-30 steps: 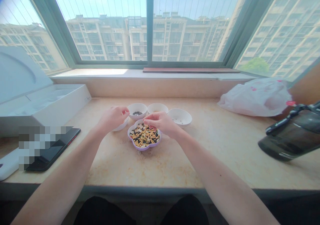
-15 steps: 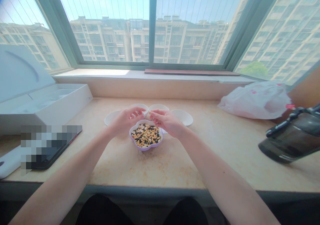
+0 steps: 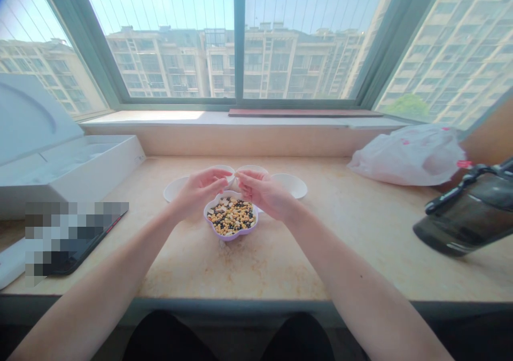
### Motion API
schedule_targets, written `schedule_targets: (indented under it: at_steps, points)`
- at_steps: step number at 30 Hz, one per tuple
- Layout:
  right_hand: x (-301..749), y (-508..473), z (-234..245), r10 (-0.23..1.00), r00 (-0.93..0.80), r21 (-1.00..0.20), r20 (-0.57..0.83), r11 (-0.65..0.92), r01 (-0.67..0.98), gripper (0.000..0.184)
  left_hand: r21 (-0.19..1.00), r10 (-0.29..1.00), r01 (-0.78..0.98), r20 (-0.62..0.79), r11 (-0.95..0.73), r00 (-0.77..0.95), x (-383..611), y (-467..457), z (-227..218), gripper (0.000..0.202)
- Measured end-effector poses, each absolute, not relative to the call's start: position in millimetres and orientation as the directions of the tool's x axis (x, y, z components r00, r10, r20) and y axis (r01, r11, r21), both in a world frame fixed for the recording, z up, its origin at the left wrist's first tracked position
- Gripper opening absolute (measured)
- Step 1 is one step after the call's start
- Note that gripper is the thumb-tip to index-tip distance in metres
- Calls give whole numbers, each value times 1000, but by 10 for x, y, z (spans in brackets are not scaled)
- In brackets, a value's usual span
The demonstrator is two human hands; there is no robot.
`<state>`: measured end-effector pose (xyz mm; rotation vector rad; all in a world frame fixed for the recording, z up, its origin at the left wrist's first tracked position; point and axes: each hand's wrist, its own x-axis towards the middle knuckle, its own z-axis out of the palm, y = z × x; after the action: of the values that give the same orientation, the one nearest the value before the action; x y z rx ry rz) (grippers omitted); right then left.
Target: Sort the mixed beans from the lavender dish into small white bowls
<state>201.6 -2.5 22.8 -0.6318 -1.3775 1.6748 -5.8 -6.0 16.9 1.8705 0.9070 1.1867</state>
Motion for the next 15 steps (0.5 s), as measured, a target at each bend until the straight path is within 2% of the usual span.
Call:
schedule_targets:
  at_steps: [5,15]
  points:
    - [1941,-10,120,872,-480,-994,91,48,-100,41,853,876,238,401,-464,269,-23,-75,147,31]
    - [1936,27,64,874,-481,-997,77,71,-31,43,829,868,280,413,-484,276,-39,-70,156,19]
